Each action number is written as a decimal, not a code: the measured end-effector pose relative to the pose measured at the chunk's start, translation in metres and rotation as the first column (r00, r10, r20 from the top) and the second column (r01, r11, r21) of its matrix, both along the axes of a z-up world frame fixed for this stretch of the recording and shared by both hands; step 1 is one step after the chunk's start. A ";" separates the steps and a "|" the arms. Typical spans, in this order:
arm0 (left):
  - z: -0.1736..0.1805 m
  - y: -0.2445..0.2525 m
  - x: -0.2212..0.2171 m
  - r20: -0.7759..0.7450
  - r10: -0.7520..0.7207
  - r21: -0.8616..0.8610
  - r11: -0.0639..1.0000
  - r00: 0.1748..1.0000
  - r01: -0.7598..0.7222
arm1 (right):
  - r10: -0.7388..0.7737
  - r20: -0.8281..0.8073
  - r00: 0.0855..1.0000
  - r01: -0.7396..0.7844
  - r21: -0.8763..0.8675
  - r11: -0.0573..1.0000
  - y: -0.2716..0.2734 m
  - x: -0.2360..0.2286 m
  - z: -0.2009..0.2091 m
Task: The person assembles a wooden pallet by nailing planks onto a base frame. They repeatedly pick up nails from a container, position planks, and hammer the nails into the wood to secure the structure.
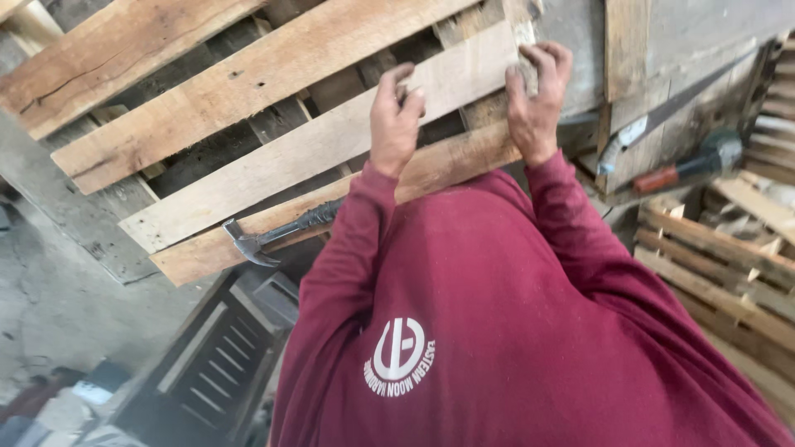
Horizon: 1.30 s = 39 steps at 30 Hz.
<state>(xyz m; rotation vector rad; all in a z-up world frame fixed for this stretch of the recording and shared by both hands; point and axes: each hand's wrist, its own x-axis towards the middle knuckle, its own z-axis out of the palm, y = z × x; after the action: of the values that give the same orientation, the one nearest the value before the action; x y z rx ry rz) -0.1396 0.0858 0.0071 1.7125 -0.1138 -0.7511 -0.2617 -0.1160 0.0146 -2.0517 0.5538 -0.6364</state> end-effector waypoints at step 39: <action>0.183 0.147 0.055 -0.297 0.122 -0.770 0.556 0.947 -0.313 | 0.702 -0.197 0.685 -0.239 0.849 0.471 0.146 0.084 0.057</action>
<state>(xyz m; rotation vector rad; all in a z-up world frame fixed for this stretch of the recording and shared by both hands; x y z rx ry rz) -0.0843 0.2326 0.1896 0.7203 -0.0747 -0.5472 -0.1781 0.0299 0.0717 -1.3636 0.3805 0.5293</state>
